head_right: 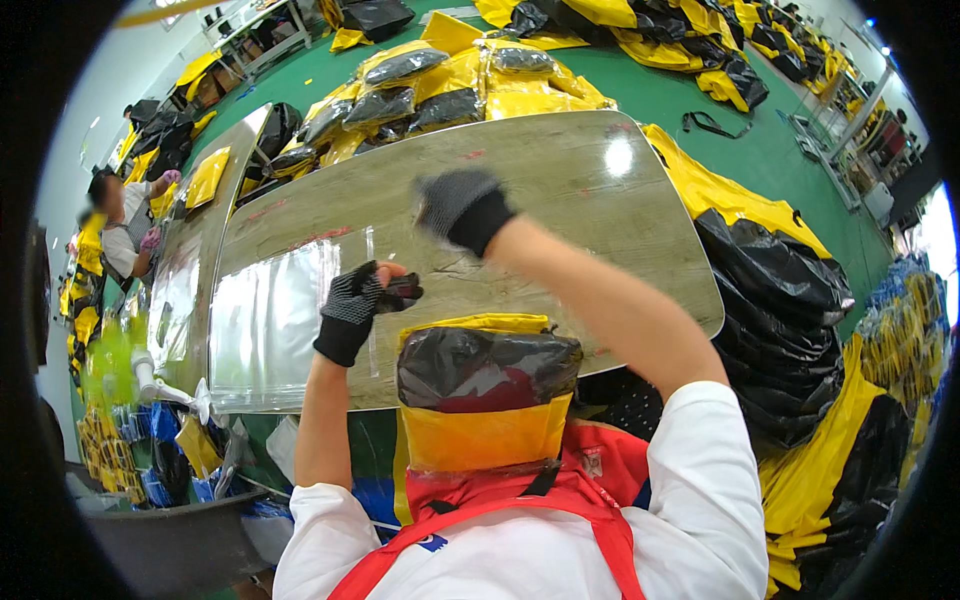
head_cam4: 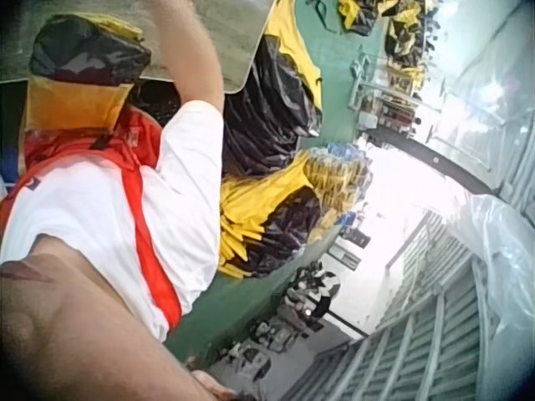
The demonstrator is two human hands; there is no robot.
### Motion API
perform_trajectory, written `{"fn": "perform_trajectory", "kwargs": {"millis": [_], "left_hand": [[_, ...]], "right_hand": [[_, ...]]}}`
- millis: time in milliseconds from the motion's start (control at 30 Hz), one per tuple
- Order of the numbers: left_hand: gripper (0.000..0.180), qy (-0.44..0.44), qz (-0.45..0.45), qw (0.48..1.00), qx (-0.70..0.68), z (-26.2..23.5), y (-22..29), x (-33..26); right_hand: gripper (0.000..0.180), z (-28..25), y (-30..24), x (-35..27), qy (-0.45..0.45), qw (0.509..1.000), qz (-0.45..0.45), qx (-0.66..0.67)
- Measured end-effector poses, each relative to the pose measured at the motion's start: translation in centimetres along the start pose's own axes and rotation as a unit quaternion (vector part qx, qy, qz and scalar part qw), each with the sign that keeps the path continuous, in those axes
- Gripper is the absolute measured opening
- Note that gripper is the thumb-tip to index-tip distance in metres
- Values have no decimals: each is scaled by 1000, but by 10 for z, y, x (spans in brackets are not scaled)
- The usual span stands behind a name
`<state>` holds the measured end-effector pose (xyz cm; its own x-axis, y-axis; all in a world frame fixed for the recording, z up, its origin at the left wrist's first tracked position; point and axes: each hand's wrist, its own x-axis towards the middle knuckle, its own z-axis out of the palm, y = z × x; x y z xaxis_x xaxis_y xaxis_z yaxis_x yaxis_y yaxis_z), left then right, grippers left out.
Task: The person folds yellow and black delivery bags and places them into clear plastic packaging on a workbench. They repeat this process for multiple bags, smoothing the plastic and stacking the packaged units.
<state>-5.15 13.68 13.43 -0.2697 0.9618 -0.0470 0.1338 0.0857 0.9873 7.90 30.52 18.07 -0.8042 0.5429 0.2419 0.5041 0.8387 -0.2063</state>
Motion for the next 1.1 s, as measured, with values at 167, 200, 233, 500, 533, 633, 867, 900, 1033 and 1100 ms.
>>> {"fn": "perform_trajectory", "kwargs": {"millis": [167,200,233,500,533,633,867,900,1033,1100], "left_hand": [[34,64,-7,995,73,-12,6,-7],[34,57,-5,993,107,-16,6,-5],[34,46,-58,986,149,-20,17,-7],[40,-29,-182,951,-246,-12,41,-22],[39,-18,-158,957,-242,-16,33,-27],[38,-8,-83,972,-219,-20,10,-30],[24,9,139,990,-27,-33,-60,-54],[14,-24,153,988,-19,-36,-61,-66],[22,-181,55,895,404,-55,-30,-97],[23,-30,19,853,521,-69,-25,-103]], "right_hand": [[18,-66,247,-37,420,842,224,252],[18,-70,263,-64,462,808,221,290],[18,-59,255,-86,448,797,196,356],[35,29,99,-157,-25,674,236,700],[36,12,85,-155,-46,640,268,719],[37,7,72,-158,-21,539,267,799],[25,31,78,-205,9,833,56,551],[24,34,81,-215,32,920,-25,390],[32,23,78,-250,28,992,-84,89],[34,4,73,-246,28,995,-93,36]]}}
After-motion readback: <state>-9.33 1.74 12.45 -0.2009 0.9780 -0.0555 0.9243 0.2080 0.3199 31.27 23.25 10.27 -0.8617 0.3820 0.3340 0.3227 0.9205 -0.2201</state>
